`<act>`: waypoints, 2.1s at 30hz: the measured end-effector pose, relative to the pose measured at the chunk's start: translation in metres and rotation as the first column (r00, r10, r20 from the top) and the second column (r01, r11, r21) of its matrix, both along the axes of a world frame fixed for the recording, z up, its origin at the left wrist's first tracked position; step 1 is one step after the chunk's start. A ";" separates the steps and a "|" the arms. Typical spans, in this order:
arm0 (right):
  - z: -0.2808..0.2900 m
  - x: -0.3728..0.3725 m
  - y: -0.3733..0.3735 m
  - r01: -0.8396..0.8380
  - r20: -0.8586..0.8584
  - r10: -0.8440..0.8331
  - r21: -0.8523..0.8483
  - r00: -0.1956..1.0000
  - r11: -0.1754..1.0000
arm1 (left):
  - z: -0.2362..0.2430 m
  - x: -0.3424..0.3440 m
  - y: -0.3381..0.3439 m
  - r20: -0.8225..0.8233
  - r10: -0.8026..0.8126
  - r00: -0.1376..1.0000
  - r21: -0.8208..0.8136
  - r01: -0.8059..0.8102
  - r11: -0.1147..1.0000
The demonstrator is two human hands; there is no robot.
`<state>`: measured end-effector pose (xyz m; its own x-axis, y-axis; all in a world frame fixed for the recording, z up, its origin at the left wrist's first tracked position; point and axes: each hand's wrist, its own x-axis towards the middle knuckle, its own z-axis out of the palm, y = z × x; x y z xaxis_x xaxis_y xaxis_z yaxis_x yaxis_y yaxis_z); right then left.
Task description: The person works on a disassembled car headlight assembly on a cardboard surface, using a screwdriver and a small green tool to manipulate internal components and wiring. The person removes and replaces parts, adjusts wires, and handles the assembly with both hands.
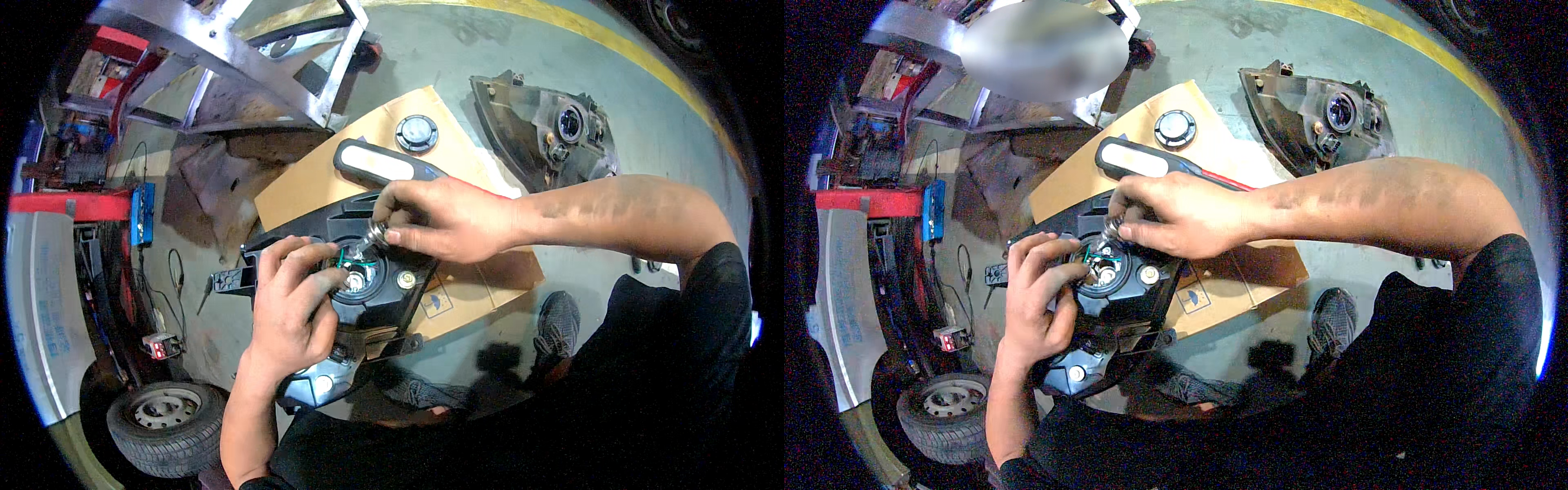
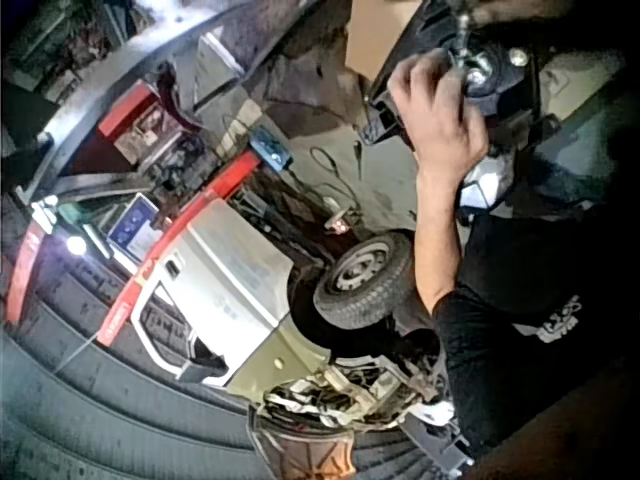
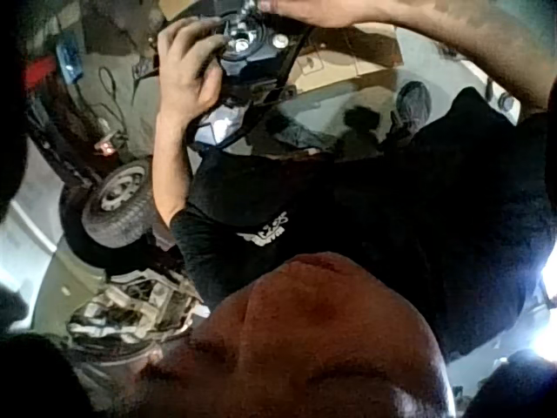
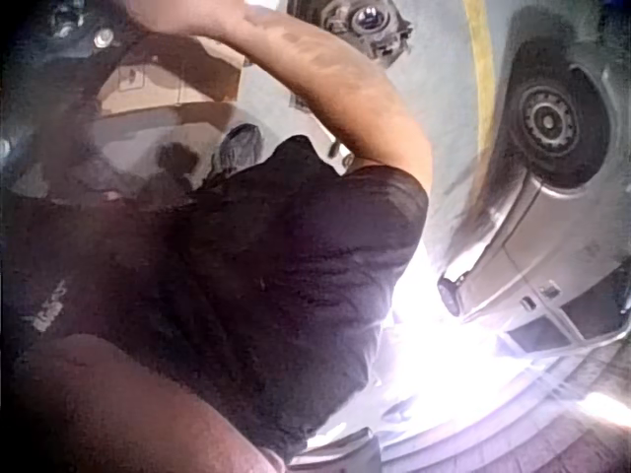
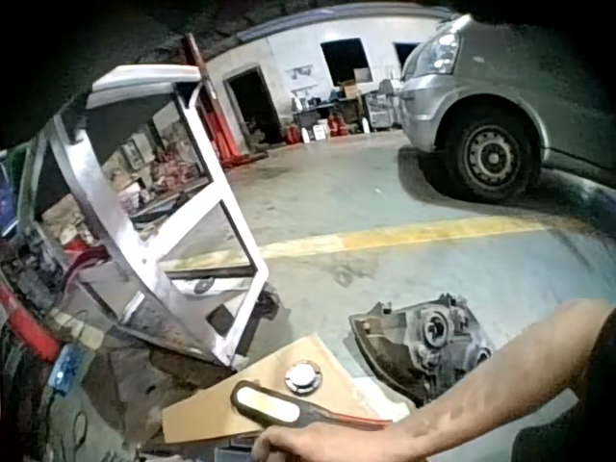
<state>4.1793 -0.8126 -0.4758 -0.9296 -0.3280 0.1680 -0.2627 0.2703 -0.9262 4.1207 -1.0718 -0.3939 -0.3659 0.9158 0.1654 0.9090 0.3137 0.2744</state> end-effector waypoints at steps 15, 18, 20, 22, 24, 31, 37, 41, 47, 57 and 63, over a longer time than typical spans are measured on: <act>-0.025 -0.001 0.003 -0.001 0.236 0.055 -0.224 0.970 0.975 | 0.007 -0.025 0.029 0.184 -0.050 0.982 -0.435 0.126 0.891; -0.023 -0.001 0.008 0.016 0.291 0.042 -0.194 0.956 0.981 | 0.005 -0.030 0.031 0.232 -0.051 0.971 -0.448 0.153 0.881; -0.028 -0.003 0.005 0.028 0.267 0.039 -0.243 0.963 0.970 | 0.006 -0.030 0.031 0.239 -0.044 0.970 -0.455 0.152 0.877; -0.032 -0.005 0.002 0.037 0.256 0.036 -0.279 0.966 0.960 | 0.005 -0.035 0.032 0.262 -0.072 0.962 -0.450 0.188 0.873; -0.033 -0.006 0.001 0.042 0.255 0.038 -0.302 0.966 0.952 | 0.005 -0.041 0.033 0.305 -0.098 0.947 -0.447 0.233 0.863; -0.037 0.000 -0.002 0.080 0.285 0.020 -0.335 0.958 0.939 | 0.003 -0.061 0.039 0.422 -0.121 0.898 -0.465 0.330 0.822; -0.041 -0.002 -0.002 0.160 0.340 -0.044 -0.324 0.939 0.933 | -0.012 -0.069 0.033 0.459 -0.165 0.873 -0.381 0.361 0.851; -0.034 0.001 0.003 0.101 0.332 -0.018 -0.235 0.943 0.967 | -0.020 -0.071 0.025 0.452 -0.185 0.873 -0.330 0.356 0.874; -0.054 0.008 -0.014 0.087 0.228 -0.009 -0.336 0.974 0.938 | -0.024 -0.074 0.017 0.482 -0.205 0.852 -0.314 0.386 0.867; -0.040 -0.001 -0.013 0.029 0.203 0.028 -0.271 0.979 0.962 | -0.024 -0.074 0.011 0.457 -0.181 0.871 -0.282 0.335 0.899; -0.038 0.003 -0.015 0.078 0.229 -0.024 -0.229 0.973 0.970 | -0.027 -0.077 0.015 0.469 -0.211 0.857 -0.274 0.369 0.888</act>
